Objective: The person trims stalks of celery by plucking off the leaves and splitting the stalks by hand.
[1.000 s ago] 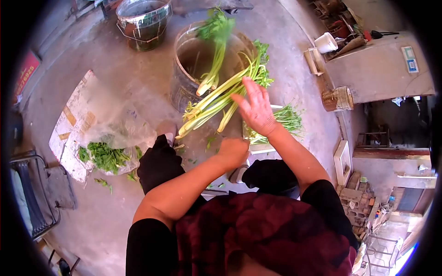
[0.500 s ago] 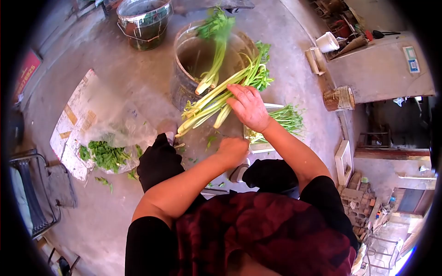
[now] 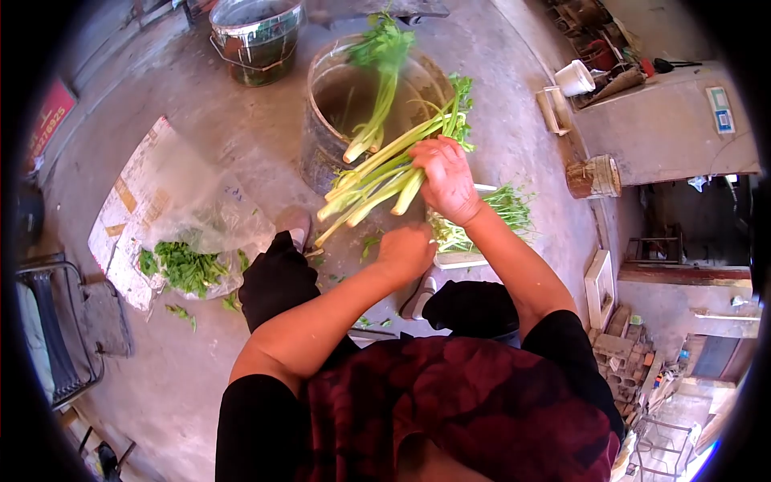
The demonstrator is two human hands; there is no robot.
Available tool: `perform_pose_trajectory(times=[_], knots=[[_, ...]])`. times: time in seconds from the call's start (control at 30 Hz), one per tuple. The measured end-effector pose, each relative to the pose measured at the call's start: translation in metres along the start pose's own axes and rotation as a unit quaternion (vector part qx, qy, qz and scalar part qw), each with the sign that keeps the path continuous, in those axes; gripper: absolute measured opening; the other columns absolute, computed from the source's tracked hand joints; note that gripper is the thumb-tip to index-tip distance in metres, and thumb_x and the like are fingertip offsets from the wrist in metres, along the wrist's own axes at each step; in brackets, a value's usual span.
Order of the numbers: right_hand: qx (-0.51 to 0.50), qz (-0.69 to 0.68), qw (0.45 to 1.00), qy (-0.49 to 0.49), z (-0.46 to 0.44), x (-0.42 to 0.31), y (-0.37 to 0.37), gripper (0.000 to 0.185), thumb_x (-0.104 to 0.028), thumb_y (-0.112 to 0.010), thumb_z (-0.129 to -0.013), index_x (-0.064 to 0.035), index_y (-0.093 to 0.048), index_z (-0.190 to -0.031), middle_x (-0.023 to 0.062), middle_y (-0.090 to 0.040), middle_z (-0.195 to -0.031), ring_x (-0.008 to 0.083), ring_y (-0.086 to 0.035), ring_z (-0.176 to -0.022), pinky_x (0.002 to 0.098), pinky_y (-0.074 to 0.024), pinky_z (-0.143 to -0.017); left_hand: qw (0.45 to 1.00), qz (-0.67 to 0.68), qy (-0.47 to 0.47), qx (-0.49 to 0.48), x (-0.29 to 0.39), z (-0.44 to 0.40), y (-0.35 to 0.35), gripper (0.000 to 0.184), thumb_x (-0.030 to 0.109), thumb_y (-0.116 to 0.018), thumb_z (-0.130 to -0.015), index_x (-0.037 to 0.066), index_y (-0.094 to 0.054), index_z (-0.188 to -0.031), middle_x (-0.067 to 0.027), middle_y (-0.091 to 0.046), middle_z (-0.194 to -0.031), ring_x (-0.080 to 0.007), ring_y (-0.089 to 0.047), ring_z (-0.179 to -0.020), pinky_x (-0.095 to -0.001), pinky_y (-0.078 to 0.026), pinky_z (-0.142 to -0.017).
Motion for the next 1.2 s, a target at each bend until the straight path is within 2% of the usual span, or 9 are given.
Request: perform_pose_trajectory(times=[0.17,0.3,0.4,0.53,0.67,0.7,0.87,1.07,1.2], knots=[[0.005,-0.014,1.0,-0.024,-0.014,0.007,0.029,0.037,0.005,-0.057,-0.058,-0.0053,-0.053,-0.093,0.0085,-0.056,-0.085,0.0272,-0.053,-0.084,0.0379,-0.0397,-0.079,0.951,0.192,-0.034,0.238,-0.012,-0.008,0.021,0.022,0.017,-0.057,-0.075,0.001,-0.051,-0.089,-0.0131,-0.059,-0.076,-0.0275,-0.059,-0.066,-0.037,-0.047,-0.059],[0.002,-0.033,0.999,-0.023,-0.016,0.017,0.035,0.035,0.003,-0.056,-0.056,-0.0067,-0.055,-0.09,0.0084,-0.056,-0.082,0.0279,-0.052,-0.082,0.0374,-0.0397,-0.078,0.809,0.542,0.12,0.191,-0.038,-0.02,0.008,0.028,0.016,-0.062,-0.077,-0.002,-0.049,-0.095,-0.0054,-0.056,-0.071,-0.0099,-0.052,-0.061,-0.0242,-0.045,-0.055],[0.027,-0.052,0.997,-0.044,-0.013,0.029,0.043,0.034,0.002,-0.057,-0.056,-0.0074,-0.055,-0.089,0.0087,-0.057,-0.084,0.0283,-0.053,-0.085,0.0376,-0.0402,-0.077,0.777,0.582,0.16,0.18,-0.039,-0.017,0.011,0.028,0.015,-0.061,-0.077,-0.003,-0.049,-0.095,-0.0055,-0.056,-0.072,-0.0105,-0.053,-0.063,-0.0225,-0.044,-0.055],[-0.003,-0.062,0.997,-0.047,-0.005,0.027,0.054,0.032,0.001,-0.058,-0.057,-0.0075,-0.056,-0.087,0.0083,-0.057,-0.085,0.0273,-0.053,-0.086,0.0373,-0.0399,-0.078,0.825,0.498,-0.028,0.266,-0.018,-0.013,0.03,0.048,0.007,-0.067,-0.071,-0.002,-0.041,-0.11,-0.0092,-0.052,-0.09,-0.0104,-0.051,-0.065,-0.0218,-0.045,-0.057],[-0.051,-0.033,0.998,-0.024,0.01,0.018,0.051,0.031,0.001,-0.058,-0.058,-0.007,-0.056,-0.087,0.0079,-0.056,-0.084,0.0266,-0.053,-0.084,0.0369,-0.0404,-0.078,0.817,0.5,-0.077,0.276,-0.01,-0.013,0.04,0.062,-0.002,-0.069,-0.066,0.002,-0.036,-0.118,-0.0111,-0.05,-0.097,-0.0086,-0.051,-0.065,-0.0203,-0.045,-0.058],[-0.046,-0.032,0.998,-0.023,0.012,0.018,0.051,0.028,0.001,-0.059,-0.058,-0.0066,-0.056,-0.085,0.0077,-0.056,-0.082,0.0263,-0.054,-0.083,0.0372,-0.0411,-0.078,0.844,0.448,-0.089,0.281,-0.007,-0.013,0.046,0.059,-0.002,-0.068,-0.066,0.002,-0.037,-0.116,-0.0109,-0.05,-0.097,-0.0077,-0.051,-0.065,-0.02,-0.045,-0.057],[-0.061,-0.041,0.997,-0.018,0.012,0.013,0.049,0.025,0.004,-0.057,-0.059,-0.006,-0.057,-0.082,0.0078,-0.056,-0.081,0.0262,-0.055,-0.082,0.0375,-0.0411,-0.077,0.825,0.479,-0.13,0.271,0.0,-0.017,0.053,0.041,0.003,-0.067,-0.068,0.002,-0.045,-0.103,-0.0079,-0.053,-0.093,-0.0097,-0.054,-0.065,-0.0205,-0.045,-0.057],[-0.122,-0.056,0.99,-0.034,0.026,0.011,0.021,0.039,0.002,-0.052,-0.057,-0.002,-0.049,-0.096,0.0096,-0.053,-0.081,0.0288,-0.048,-0.084,0.0381,-0.0348,-0.082,0.875,0.37,-0.118,0.288,0.004,-0.016,0.048,0.019,0.01,-0.058,-0.076,0.001,-0.052,-0.092,-0.0072,-0.053,-0.075,-0.0163,-0.053,-0.066,-0.0264,-0.044,-0.061],[-0.132,-0.075,0.987,-0.052,0.026,0.009,0.019,0.04,-0.002,-0.055,-0.056,-0.0017,-0.049,-0.096,0.0092,-0.051,-0.081,0.0289,-0.048,-0.084,0.0374,-0.0339,-0.081,0.879,0.357,-0.147,0.281,-0.001,-0.021,0.043,0.018,0.008,-0.057,-0.075,0.001,-0.052,-0.092,-0.0081,-0.053,-0.077,-0.0177,-0.051,-0.067,-0.0277,-0.042,-0.063]])
Point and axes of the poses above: each hand's wrist, its own z-axis away from the middle knuckle, its own y-axis out of the back of the hand, x = y × z, the point moved 5 cm from there along -z, towards the middle knuckle
